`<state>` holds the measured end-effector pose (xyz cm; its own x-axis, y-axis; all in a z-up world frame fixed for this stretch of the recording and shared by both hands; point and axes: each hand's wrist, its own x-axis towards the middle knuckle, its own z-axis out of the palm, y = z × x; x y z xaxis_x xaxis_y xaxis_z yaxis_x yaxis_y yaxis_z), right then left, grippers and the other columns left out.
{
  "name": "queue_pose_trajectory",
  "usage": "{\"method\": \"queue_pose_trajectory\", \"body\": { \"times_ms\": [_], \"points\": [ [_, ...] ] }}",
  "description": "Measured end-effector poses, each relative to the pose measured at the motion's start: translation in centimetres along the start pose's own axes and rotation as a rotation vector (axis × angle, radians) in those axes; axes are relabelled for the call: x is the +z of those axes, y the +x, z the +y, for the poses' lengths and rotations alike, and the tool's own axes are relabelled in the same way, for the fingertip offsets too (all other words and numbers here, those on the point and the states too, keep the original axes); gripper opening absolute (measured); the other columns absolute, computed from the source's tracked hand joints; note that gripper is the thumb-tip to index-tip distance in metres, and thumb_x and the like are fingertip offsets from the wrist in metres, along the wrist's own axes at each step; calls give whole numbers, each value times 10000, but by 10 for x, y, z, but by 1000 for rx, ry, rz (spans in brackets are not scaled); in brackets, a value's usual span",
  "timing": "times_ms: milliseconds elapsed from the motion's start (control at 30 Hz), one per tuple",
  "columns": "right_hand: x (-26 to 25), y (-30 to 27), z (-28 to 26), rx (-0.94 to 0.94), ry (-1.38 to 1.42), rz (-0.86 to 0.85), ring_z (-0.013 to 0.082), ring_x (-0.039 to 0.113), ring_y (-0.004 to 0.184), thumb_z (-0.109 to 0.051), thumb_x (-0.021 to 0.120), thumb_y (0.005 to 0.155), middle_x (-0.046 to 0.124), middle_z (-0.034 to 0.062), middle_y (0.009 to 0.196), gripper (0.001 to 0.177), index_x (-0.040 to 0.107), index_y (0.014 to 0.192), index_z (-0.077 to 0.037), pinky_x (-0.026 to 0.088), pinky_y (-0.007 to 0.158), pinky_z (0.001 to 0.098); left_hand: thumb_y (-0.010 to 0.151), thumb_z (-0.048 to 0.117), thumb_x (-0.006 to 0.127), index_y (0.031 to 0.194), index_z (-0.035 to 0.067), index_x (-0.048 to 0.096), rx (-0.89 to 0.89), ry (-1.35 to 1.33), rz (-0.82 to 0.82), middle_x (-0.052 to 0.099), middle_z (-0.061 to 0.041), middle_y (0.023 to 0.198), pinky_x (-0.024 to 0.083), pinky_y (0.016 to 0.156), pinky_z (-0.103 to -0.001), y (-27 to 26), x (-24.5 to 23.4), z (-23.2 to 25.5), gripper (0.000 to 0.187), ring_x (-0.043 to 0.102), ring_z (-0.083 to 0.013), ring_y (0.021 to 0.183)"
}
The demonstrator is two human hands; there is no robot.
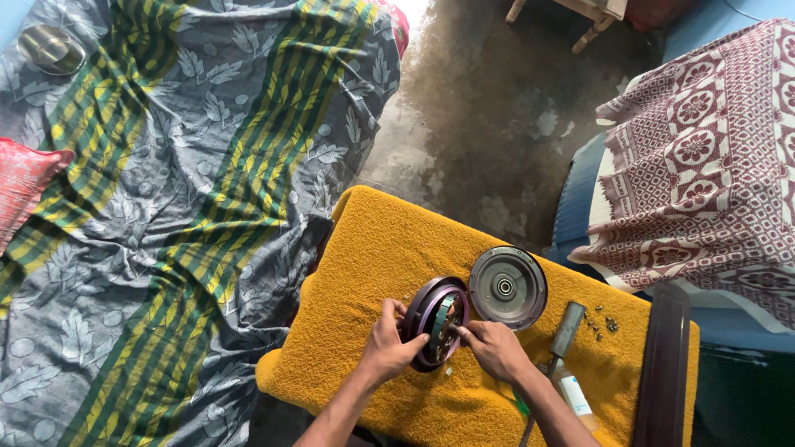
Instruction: The person reassembles an electric fan motor by placing the stator into the front housing, aligning the rotor, and securing the rear cover. They use a screwdriver to tighten screws and a rubber mallet to tap the assembly into place.
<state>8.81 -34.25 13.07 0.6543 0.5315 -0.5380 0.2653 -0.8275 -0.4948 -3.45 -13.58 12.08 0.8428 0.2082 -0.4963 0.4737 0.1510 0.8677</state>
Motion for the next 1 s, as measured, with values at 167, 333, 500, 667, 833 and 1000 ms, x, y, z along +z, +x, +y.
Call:
{"method": "queue_pose_trajectory", "body": {
  "times_ms": [167, 333, 500, 667, 833, 1000],
  "points": [
    [2, 9, -20, 152, -132, -145, 326, 710, 765, -428, 502, 1021, 727, 192, 785, 471, 774, 988, -45, 530, 791, 457, 865, 45, 645, 1224, 113, 323, -136, -230, -87, 691, -291, 1152, 628, 874, -445, 3, -10, -13, 488, 790, -353, 1002],
    [7, 13, -41, 308, -201, -271, 360, 672, 750, -425, 474, 1057, 710, 213, 781, 516, 758, 930, -12, 541, 766, 511, 878, 91, 634, 1329, 92, 377, -96, -174, -110, 666, -252, 1256, 547, 1028, -503, 8, -11, -43, 519, 690, -329, 1194],
    [15, 19, -51, 240, -289, -176, 379, 715, 838, -397, 539, 1030, 722, 224, 851, 482, 764, 901, 9, 550, 802, 499, 836, 103, 666, 1346, 93, 428, -26, -259, -114, 692, -199, 1212, 560, 1015, -493, 21, -12, -80, 563, 715, -309, 1151],
    [36, 29, -61, 218, -443, -95, 366, 732, 920, -341, 605, 971, 734, 201, 938, 343, 751, 909, -36, 577, 812, 482, 832, 216, 805, 1339, 133, 425, -46, -91, 29, 696, -112, 1217, 561, 1034, -422, 29, -2, -108, 639, 700, -227, 1141],
    [44, 38, -63, 110, -534, -108, 340, 735, 900, -249, 660, 893, 745, 173, 910, 201, 749, 878, -70, 587, 791, 462, 797, 209, 823, 1337, 116, 447, -47, -202, 69, 692, -105, 1202, 594, 994, -383, 36, 0, -124, 665, 702, -204, 1120],
    [46, 41, -61, 44, -570, -92, 329, 739, 881, -249, 679, 862, 747, 158, 871, 194, 763, 840, -76, 588, 783, 446, 784, 271, 837, 1301, 101, 493, -13, -221, 95, 704, -121, 1160, 607, 935, -385, 37, 0, -130, 644, 709, -214, 1066]
  ]
}}
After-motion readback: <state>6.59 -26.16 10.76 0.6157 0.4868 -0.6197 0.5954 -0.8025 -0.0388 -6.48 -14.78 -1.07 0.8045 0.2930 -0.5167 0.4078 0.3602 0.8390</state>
